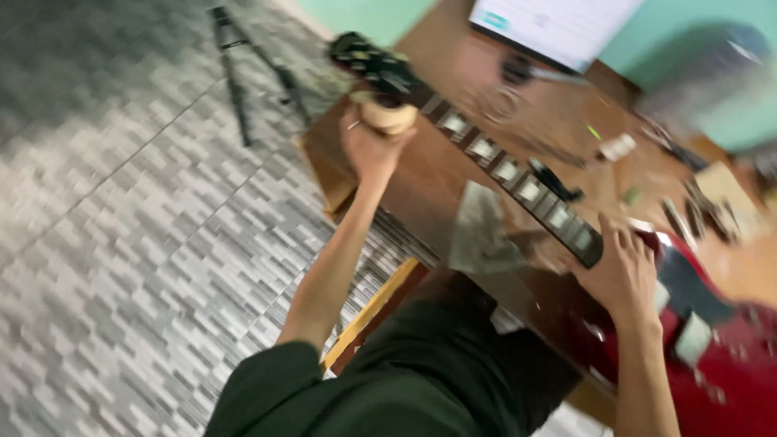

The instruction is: Cleaning the body and neck of an electric guitar with a cloth and inspecting the front electronics.

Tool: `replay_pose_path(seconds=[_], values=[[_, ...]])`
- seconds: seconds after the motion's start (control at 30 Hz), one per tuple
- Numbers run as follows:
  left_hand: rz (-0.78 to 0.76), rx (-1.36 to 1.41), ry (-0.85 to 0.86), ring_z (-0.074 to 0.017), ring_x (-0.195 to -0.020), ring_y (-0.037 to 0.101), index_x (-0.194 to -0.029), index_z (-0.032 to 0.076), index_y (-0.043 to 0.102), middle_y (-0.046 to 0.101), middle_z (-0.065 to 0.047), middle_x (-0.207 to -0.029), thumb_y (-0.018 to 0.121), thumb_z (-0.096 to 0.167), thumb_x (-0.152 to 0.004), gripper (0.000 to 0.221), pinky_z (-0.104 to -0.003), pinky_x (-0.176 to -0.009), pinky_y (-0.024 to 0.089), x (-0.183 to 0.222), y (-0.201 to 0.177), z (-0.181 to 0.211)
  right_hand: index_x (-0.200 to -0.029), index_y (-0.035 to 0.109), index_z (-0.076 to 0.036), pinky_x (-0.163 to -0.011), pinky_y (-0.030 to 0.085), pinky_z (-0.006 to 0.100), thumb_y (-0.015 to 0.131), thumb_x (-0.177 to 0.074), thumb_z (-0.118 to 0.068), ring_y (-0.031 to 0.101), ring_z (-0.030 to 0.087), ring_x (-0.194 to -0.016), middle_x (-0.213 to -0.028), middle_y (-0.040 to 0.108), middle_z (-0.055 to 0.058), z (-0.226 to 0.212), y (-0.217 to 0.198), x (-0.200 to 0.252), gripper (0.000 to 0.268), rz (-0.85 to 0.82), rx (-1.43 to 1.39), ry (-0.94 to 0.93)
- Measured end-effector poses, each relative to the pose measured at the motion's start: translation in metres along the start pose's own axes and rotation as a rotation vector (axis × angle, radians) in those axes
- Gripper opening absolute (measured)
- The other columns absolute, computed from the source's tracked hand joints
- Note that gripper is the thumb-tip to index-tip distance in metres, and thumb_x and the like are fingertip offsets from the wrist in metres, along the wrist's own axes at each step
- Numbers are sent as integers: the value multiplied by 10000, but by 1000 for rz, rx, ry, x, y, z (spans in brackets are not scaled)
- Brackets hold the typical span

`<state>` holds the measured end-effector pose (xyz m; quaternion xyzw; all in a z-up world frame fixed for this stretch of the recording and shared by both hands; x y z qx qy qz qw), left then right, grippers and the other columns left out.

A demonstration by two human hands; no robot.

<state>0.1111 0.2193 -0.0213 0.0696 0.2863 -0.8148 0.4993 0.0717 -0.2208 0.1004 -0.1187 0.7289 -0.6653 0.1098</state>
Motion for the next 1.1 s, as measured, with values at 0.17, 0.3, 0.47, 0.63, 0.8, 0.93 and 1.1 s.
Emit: replay_pose_path(seconds=[0.17,0.3,0.47,0.63,0.8,0.93,1.1], values=[[-433,-182,-166,-226,-877,716,-831,125,615,702,9,-740,835,681,-633,629,-434,-916,538,-47,-10,24,-1482,504,-96,-858,574,568,733,-823,-315,665,441,-1138,-1392,614,249,-2,15,-9,731,-217,79,178],[-511,-53,-35,-167,-878,747,-893,242,739,771,57,-867,843,579,-613,450,-329,-756,604,-69,-9,12,-1368,596,-70,-786,568,500,708,-800,-341,700,371,-1017,-1188,720,184,-1,16,-17,639,-177,75,156],[-582,-40,-56,-328,-1216,654,-1191,107,706,731,-146,-1202,879,770,-353,1082,-446,-1083,503,-81,12,-10,-1261,625,-239,-889,582,477,700,-738,-563,757,342,-1038,-1087,731,104,23,49,-30,619,-113,213,203],[-640,-131,-49,-280,-1189,634,-1186,223,734,738,-24,-1219,842,727,-541,825,-495,-1087,363,-87,9,-11,-1388,591,-74,-768,591,508,696,-807,-339,700,383,-1050,-1272,699,188,-9,20,-27,647,-120,68,130],[-606,-185,-24,-295,-1181,646,-1240,231,704,745,-19,-1219,835,705,-587,817,-507,-1063,413,-81,8,-5,-1341,605,-69,-710,592,478,681,-835,-380,707,361,-1002,-1235,703,164,-10,22,-24,599,-102,101,120],[-617,-260,-57,-283,-1238,615,-1276,176,666,715,-24,-1250,838,724,-603,884,-488,-1096,403,-79,12,0,-1435,592,-62,-1072,368,562,625,-871,-668,585,453,-1237,-1335,666,240,-9,19,-6,829,76,110,98],[-726,-450,62,-287,-874,752,-793,245,830,753,-44,-712,551,845,-787,662,-427,-720,513,-67,-5,22,-1528,528,-73,-1096,313,592,603,-852,-687,368,423,-1474,-1599,459,239,50,32,87,916,355,113,315]])
Point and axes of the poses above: each hand's wrist, its own x-axis away from the middle knuckle, its own y-axis out of the palm, z = x × y, the point moved 2 cm from there along -x, towards the middle knuckle
